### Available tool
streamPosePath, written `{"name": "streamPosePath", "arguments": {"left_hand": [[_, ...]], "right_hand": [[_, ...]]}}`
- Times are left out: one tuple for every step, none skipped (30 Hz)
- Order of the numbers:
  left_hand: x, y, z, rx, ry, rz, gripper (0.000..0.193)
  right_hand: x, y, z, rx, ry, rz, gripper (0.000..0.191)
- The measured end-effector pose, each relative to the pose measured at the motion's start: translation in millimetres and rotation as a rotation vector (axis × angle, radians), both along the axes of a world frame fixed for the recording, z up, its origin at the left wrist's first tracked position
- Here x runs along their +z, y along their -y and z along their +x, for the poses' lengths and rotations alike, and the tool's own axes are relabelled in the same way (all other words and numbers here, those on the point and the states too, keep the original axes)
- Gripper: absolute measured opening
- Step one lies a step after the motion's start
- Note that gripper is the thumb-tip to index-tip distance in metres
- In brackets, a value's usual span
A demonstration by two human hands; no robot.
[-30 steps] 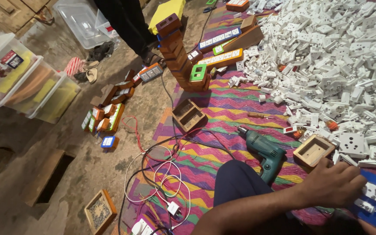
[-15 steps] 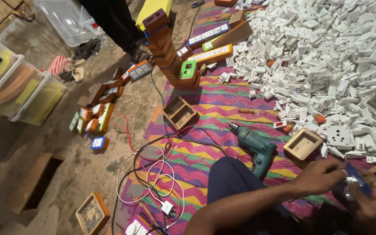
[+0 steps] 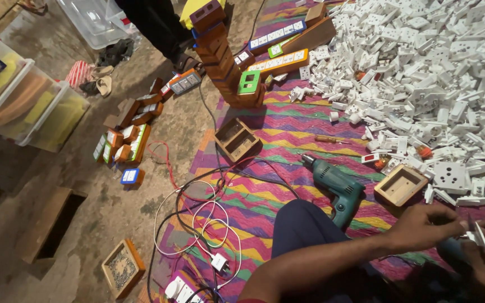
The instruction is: The person sits cross-legged on a floor mat and assembles electrical switch and socket plates onto blue mounting boards. They pick up white switch components, align them on the board, and tighten screws by hand with a screwdriver, with a power drill lying nearby.
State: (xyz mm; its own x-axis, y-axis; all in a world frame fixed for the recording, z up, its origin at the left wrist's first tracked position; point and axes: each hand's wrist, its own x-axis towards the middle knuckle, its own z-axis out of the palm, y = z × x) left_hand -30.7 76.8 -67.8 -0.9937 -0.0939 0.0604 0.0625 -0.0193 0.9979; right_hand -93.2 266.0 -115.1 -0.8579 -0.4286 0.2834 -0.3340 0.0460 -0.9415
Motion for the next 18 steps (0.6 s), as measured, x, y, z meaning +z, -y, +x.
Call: {"name": "streamPosePath", "arguments": {"left_hand": [[-2, 0, 0, 0.007, -0.005, -0.006, 0.04], [-4, 0, 0, 0.004, -0.017, -0.013, 0.039], [-6, 0, 0, 0.001, -0.031, -0.021, 0.038], [-7, 0, 1, -0.006, -0.045, -0.03, 0.037], [-7, 1, 3, -0.004, -0.068, -0.063, 0.037], [-7, 1, 4, -0.002, -0.092, -0.096, 0.037], [-7, 2, 5, -0.002, -0.115, -0.145, 0.037], [-6, 2, 5, -0.001, -0.139, -0.194, 0.037], [-6, 3, 6, -0.004, -0.161, -0.26, 0.038], [-5, 3, 5, -0.009, -0.182, -0.324, 0.038], [-4, 3, 5, -0.033, -0.154, -0.289, 0.039], [-3, 3, 5, -0.058, -0.126, -0.254, 0.04], [-2, 3, 5, -0.082, -0.098, -0.219, 0.041], [-1, 3, 4, -0.093, -0.097, -0.2, 0.04], [0, 3, 2, -0.103, -0.094, -0.181, 0.04], [1, 3, 2, -0.114, -0.092, -0.162, 0.04], [2, 3, 3, -0.067, -0.149, -0.234, 0.039], [3, 2, 3, -0.018, -0.207, -0.308, 0.038]], "right_hand": [[1, 0, 0, -0.001, -0.005, -0.002, 0.024], [0, 0, 1, -0.001, -0.01, -0.005, 0.026], [1, -1, 0, 0.01, -0.006, 0.009, 0.028], [1, -1, 0, 0.009, -0.011, 0.034, 0.029], [0, -1, -1, 0.007, -0.015, 0.058, 0.031], [0, -1, -3, -0.003, -0.026, 0.094, 0.033], [-1, -1, -3, -0.012, -0.038, 0.131, 0.035], [-2, -1, -3, 0.009, -0.063, 0.07, 0.031], [-4, -1, -2, 0.031, -0.087, 0.009, 0.028], [-5, -2, -3, 0.043, -0.085, -0.006, 0.029], [-5, -2, -3, 0.054, -0.083, -0.021, 0.03], [-5, -3, -5, 0.057, -0.055, 0.01, 0.036], [-5, -4, -6, 0.061, -0.027, 0.04, 0.043], [-4, -6, -8, 0.042, -0.016, 0.049, 0.04], [-3, -6, -10, 0.025, -0.006, 0.048, 0.04], [-2, -7, -12, 0.014, 0.013, 0.049, 0.04], [-1, -6, -13, -0.01, 0.074, 0.032, 0.041], [-1, -7, -14, -0.03, 0.141, 0.012, 0.041]]}}
